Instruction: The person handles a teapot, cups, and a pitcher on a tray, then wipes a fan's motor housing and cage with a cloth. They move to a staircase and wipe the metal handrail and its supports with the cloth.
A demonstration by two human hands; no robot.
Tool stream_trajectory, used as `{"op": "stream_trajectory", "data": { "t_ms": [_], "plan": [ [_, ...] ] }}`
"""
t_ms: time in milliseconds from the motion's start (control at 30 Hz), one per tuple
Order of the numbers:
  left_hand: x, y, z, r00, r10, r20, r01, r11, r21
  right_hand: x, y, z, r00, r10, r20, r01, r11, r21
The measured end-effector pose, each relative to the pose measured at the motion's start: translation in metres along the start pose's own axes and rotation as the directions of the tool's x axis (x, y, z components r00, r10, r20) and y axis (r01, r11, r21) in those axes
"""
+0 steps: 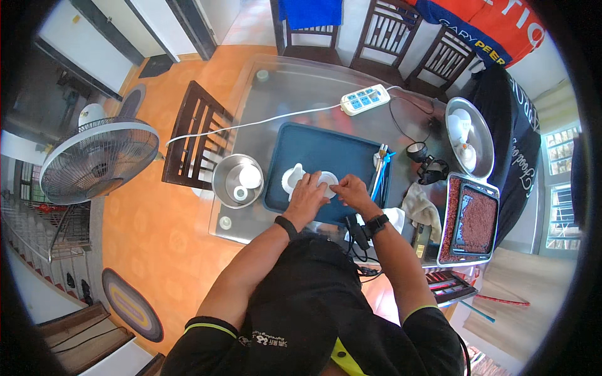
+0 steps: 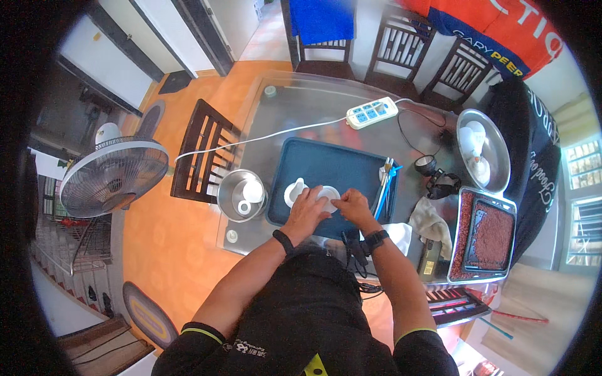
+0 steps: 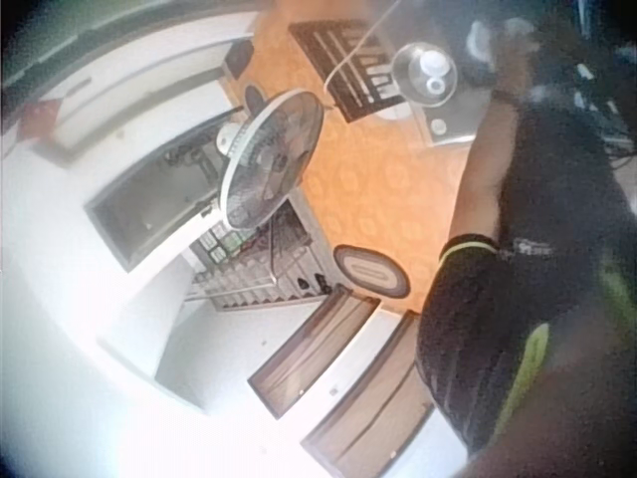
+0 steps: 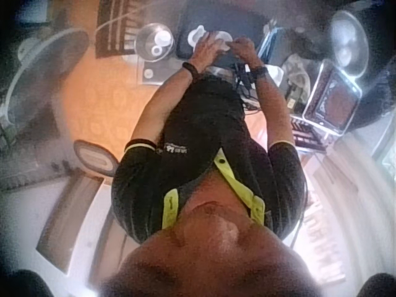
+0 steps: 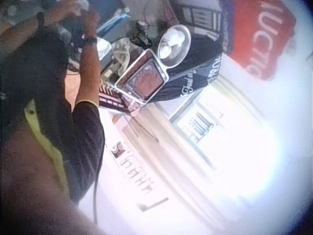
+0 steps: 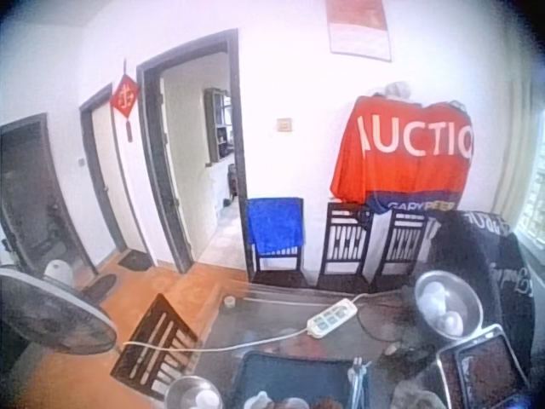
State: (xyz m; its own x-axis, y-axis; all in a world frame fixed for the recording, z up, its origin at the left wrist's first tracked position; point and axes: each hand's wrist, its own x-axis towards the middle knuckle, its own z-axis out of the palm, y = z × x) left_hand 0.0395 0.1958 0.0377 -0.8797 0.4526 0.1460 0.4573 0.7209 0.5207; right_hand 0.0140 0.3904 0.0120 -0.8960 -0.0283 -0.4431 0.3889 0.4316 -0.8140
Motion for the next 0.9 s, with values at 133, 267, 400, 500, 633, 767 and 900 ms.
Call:
{"op": "stream_trajectory", "data": {
  "t_ms": [133, 267, 400, 500, 633, 767, 900],
  "plan": [
    [0.0004, 0.0002, 0.0004, 1.000, 0.023, 0.004, -0.023, 1.000, 0.009, 0.0003, -0.0008, 0.0012, 1.000, 0.021, -0.014, -0.022, 0.999, -0.041],
    [0.0010, 0.0015, 0.0026, 0.999, 0.052, -0.009, -0.051, 0.998, 0.034, 0.0032, -0.0006, 0.0002, 0.998, 0.055, 0.031, -0.053, 0.998, -0.038],
    [-0.0030, 0.0000, 0.0029, 0.998, 0.058, -0.014, -0.058, 0.998, 0.030, 0.0029, -0.0043, -0.0024, 0.987, 0.120, 0.104, -0.120, 0.993, 0.000],
    [-0.0037, 0.0001, 0.0035, 0.998, 0.053, -0.047, -0.053, 0.999, 0.012, 0.0011, -0.0062, -0.0014, 0.987, 0.130, 0.090, -0.132, 0.991, 0.011],
    [-0.0038, 0.0045, 0.0026, 0.998, -0.006, -0.062, 0.007, 1.000, 0.005, -0.0013, -0.0019, 0.0001, 0.993, 0.111, 0.046, -0.113, 0.993, 0.043],
    [-0.0031, -0.0002, 0.0036, 0.995, -0.065, -0.075, 0.064, 0.998, -0.024, -0.0002, 0.0022, 0.0011, 0.994, 0.103, 0.044, -0.106, 0.992, 0.068],
    [0.0005, -0.0036, 0.0055, 0.996, -0.084, -0.040, 0.082, 0.995, -0.050, -0.0003, 0.0034, 0.0003, 0.994, 0.100, 0.048, -0.104, 0.990, 0.095]
  ]
}}
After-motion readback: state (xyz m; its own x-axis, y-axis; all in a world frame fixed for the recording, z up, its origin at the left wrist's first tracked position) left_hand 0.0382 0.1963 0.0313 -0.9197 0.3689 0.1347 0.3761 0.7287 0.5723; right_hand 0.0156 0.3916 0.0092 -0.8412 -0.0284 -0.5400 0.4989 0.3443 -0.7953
